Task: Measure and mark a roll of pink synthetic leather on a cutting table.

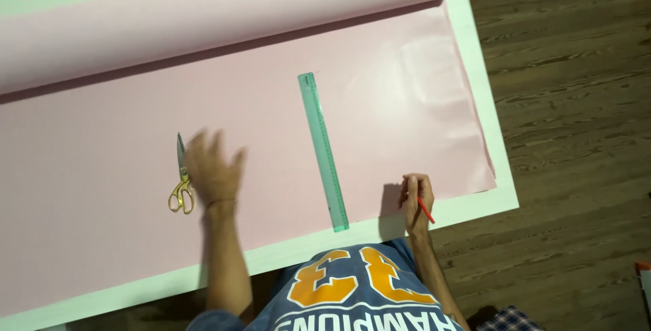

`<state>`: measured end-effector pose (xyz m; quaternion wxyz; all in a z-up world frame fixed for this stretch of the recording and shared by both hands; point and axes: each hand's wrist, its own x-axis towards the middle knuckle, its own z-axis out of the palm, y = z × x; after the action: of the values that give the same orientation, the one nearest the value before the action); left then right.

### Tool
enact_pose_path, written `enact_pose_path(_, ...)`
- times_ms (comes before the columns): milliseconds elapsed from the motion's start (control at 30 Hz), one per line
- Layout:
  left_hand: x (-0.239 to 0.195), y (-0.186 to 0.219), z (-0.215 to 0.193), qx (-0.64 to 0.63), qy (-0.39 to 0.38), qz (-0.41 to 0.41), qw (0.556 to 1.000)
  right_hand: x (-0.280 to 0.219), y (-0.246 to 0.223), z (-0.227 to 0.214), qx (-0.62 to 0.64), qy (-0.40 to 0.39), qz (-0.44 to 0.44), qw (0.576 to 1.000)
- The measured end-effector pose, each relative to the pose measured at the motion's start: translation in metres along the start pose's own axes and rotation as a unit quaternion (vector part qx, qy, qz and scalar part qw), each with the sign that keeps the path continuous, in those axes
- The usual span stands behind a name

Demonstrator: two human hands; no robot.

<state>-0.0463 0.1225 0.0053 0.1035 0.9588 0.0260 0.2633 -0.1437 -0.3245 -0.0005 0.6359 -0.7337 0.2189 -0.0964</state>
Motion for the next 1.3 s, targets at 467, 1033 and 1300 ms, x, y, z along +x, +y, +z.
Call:
enact_pose_path(467,-0.083,0.003,-0.010,0.021,0.098,-0.247,0.964,0.019,-0.060,-0.027,-0.223,-0.146,-0.197,0.944)
enact_pose_path(1033,-0.085,0.303,0.000,-0.451,-0.198,0.075,0.867,0.040,-0.014,-0.048,-0.006,-0.231,0.013,0.973)
enact_pose_path(1300,-0.026,0.177,-0.029,-0.062,-0.370,0.190,0.907,0.116,0.068,-0.088,-0.379,-0.158,-0.049,0.910)
